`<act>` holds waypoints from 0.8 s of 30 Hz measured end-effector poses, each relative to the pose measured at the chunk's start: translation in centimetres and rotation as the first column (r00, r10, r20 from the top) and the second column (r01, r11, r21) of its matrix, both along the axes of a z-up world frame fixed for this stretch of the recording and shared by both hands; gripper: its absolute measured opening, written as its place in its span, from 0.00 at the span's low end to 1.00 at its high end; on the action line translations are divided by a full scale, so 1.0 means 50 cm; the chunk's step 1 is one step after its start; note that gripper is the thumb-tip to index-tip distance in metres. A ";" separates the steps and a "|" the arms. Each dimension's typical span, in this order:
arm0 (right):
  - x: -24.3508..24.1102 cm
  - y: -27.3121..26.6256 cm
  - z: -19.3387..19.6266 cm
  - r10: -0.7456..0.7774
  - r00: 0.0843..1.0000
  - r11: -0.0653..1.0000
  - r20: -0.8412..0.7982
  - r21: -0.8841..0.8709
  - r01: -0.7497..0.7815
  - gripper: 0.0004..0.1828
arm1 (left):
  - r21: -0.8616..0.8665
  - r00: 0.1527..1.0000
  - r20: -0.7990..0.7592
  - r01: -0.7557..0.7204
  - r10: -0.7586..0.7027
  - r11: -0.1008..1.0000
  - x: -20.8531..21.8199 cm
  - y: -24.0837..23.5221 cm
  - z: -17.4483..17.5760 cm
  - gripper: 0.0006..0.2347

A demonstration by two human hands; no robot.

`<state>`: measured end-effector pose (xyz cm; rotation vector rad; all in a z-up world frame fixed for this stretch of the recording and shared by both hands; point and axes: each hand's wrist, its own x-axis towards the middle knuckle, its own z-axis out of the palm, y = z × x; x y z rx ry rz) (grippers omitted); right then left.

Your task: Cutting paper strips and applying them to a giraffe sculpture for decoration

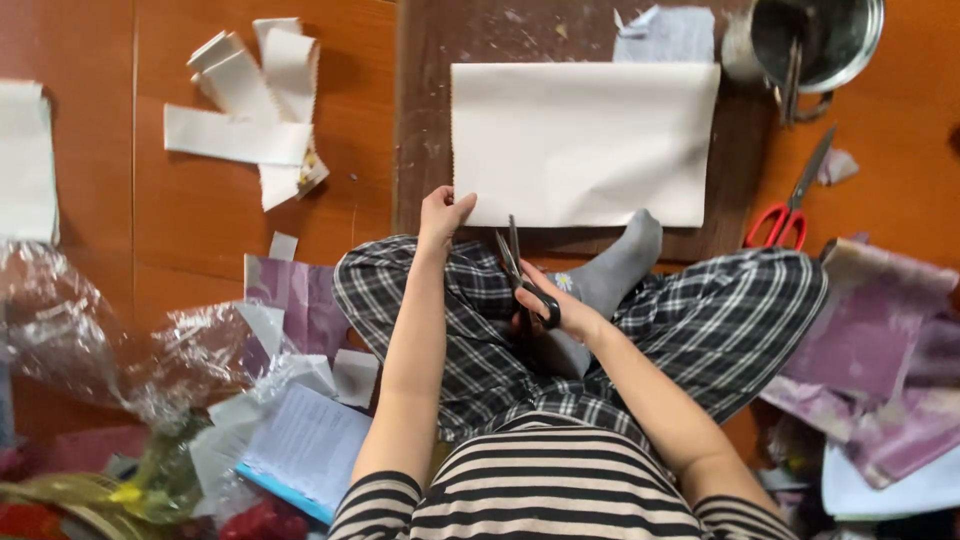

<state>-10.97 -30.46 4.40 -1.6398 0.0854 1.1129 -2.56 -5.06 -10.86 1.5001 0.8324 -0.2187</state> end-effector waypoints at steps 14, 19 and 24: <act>0.039 0.117 0.039 -0.299 0.953 0.953 0.057 0.060 0.296 0.51 | 0.008 0.986 0.028 0.162 -0.162 0.987 0.008 -0.052 0.140 0.25; 0.022 0.114 -0.010 -0.264 0.931 0.962 0.250 0.000 0.273 0.46 | -0.020 0.993 0.019 0.120 -0.120 0.993 0.015 -0.061 0.168 0.24; 0.071 0.106 0.107 -0.310 0.946 0.947 0.093 0.117 0.299 0.47 | -0.142 0.998 0.008 0.061 -0.060 0.988 0.018 -0.048 0.118 0.25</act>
